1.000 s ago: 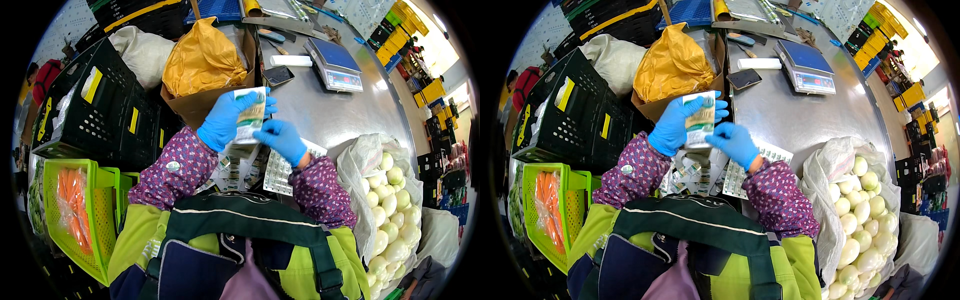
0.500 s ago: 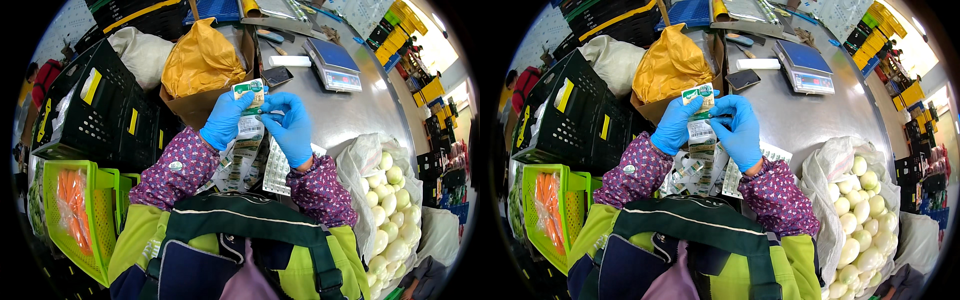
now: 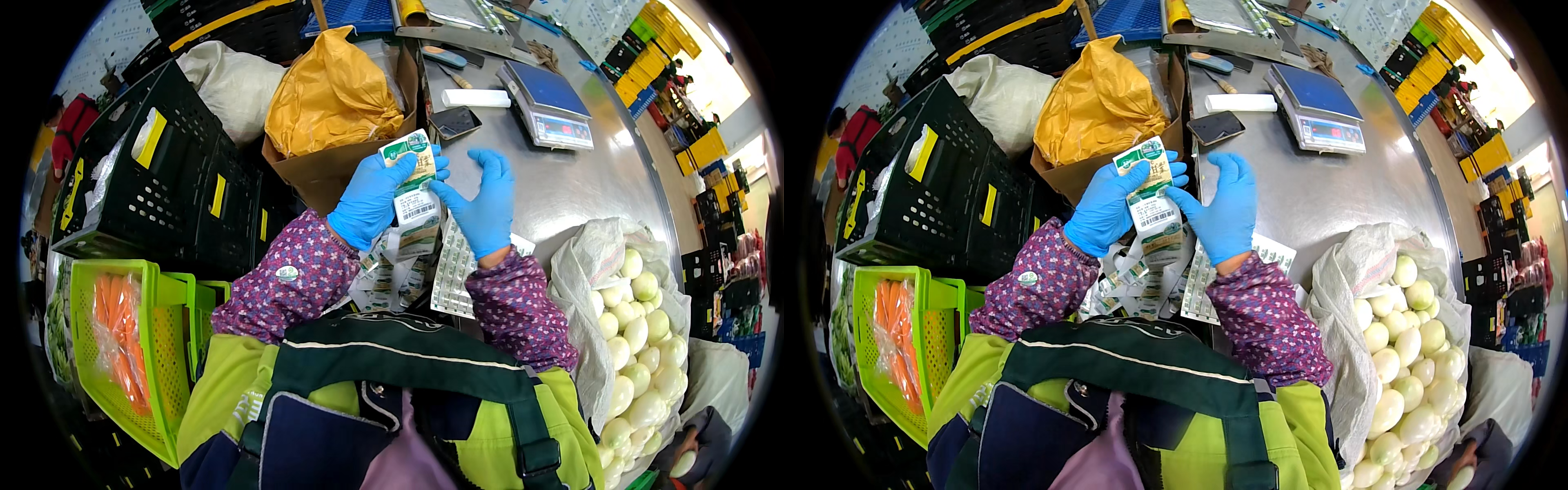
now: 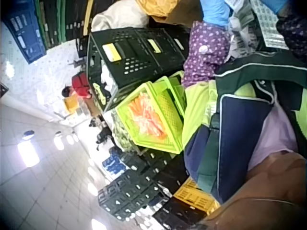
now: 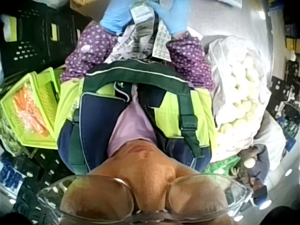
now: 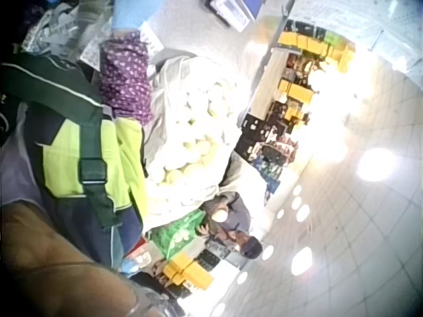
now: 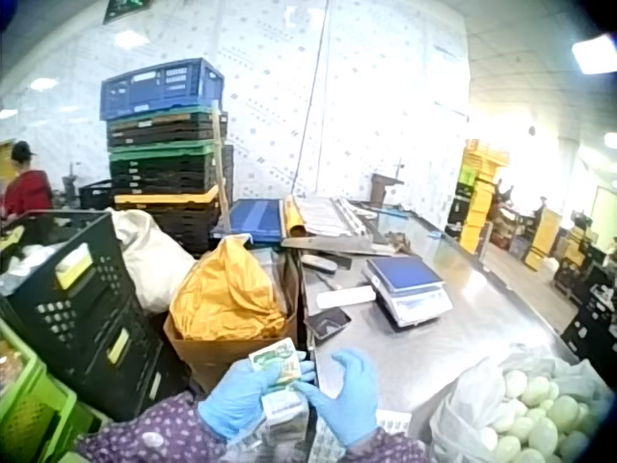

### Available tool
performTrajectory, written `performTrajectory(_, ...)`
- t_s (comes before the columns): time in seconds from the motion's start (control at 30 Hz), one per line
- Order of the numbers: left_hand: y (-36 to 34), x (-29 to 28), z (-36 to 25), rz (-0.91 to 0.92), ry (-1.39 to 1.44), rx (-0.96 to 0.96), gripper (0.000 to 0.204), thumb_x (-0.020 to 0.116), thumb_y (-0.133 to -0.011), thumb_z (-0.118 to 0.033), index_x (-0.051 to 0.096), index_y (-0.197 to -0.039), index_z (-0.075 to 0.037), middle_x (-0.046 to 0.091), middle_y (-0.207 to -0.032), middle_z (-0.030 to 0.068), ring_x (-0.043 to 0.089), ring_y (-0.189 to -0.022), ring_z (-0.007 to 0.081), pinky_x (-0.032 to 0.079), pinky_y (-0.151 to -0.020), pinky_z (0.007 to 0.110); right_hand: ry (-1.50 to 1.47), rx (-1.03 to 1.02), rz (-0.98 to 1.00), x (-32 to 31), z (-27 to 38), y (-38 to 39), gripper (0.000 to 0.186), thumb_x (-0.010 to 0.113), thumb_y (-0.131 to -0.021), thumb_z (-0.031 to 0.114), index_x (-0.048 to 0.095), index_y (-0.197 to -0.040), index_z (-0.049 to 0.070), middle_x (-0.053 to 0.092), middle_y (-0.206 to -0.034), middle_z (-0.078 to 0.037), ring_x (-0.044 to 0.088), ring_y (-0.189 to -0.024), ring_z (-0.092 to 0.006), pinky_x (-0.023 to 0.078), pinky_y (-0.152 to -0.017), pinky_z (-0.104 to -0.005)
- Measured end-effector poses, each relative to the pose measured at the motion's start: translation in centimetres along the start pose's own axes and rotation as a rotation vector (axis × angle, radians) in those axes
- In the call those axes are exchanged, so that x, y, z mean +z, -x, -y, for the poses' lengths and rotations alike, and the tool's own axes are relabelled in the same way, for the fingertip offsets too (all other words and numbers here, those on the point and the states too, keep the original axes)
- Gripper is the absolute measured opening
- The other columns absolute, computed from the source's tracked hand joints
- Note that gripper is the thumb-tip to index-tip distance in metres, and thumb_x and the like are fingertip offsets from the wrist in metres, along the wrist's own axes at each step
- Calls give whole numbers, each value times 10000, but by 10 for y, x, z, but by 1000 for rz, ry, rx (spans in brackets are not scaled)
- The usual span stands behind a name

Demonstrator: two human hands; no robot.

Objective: The person stands at a stainless steel counter in a warehouse, wearing blue gloves. They repeatedly pick up small white cartons, peel off individual labels from a sheet, and apply them to the cartons. The person handles the cartons and labels by hand, working in a repetitive cycle.

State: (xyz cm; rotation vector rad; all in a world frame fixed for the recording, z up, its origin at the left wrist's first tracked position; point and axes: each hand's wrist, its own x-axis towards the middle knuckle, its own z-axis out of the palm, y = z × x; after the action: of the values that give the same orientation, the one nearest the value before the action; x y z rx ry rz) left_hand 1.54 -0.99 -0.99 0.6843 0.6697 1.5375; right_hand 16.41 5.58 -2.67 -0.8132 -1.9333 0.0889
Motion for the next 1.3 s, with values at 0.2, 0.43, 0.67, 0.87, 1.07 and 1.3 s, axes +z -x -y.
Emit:
performTrajectory(0.2, -6, 5, -27, 92, -105, -30, 470, 545, -841, -222, 404, -1207, 37, 543, -1108, 176, 574, -964, 258, 495, -812, 348, -702, 445, 950, 5, 8, 61, 296, 685, -719, 228, 627, -899, -1, 625, -771, -157, 593, -647, -235, 465, -617, -326)
performTrajectory(0.43, -17, -20, 8, -94, -184, -27, 328, 549, -828, -80, 482, -1130, 32, 599, -962, 159, 612, -833, 230, 502, -763, 318, -572, 382, 704, -27, -16, 56, 235, 591, -767, 119, 601, -992, 52, 617, -813, -117, 595, -692, -201, 474, -646, -285)
performTrajectory(0.67, -36, -46, 103, -129, -434, -44, 396, 628, -723, 33, 515, -1103, 27, 608, -954, 130, 601, -830, 197, 493, -759, 291, 37, 138, 622, -8, -125, 66, 253, 648, -714, 221, 618, -894, 46, 627, -863, -116, 579, -825, -246, 441, -759, -343)
performTrajectory(0.87, -41, -49, 136, -179, -644, -99, 383, 693, -673, 9, 553, -1030, 22, 611, -905, 101, 596, -790, 159, 492, -724, 265, -405, 608, 906, -2, -137, 73, 203, 649, -715, 208, 619, -818, 36, 624, -753, -108, 588, -686, -238, 463, -661, -322)
performTrajectory(1.07, -37, -41, 136, -173, -515, -93, 311, 678, -697, -12, 589, -994, 16, 616, -869, 82, 583, -752, 136, 479, -679, 246, -117, 54, 556, -16, -103, 52, 161, 656, -703, 186, 615, -819, 83, 599, -785, -63, 541, -799, -233, 434, -738, -317)
performTrajectory(1.3, -33, -26, 125, -180, -531, -183, 299, 653, -726, -35, 589, -1015, 11, 617, -859, 69, 578, -743, 130, 467, -685, 235, -14, -100, 571, -13, -94, 49, 133, 644, -666, 76, 563, -767, 106, 576, -758, -22, 512, -737, -232, 430, -662, -325)
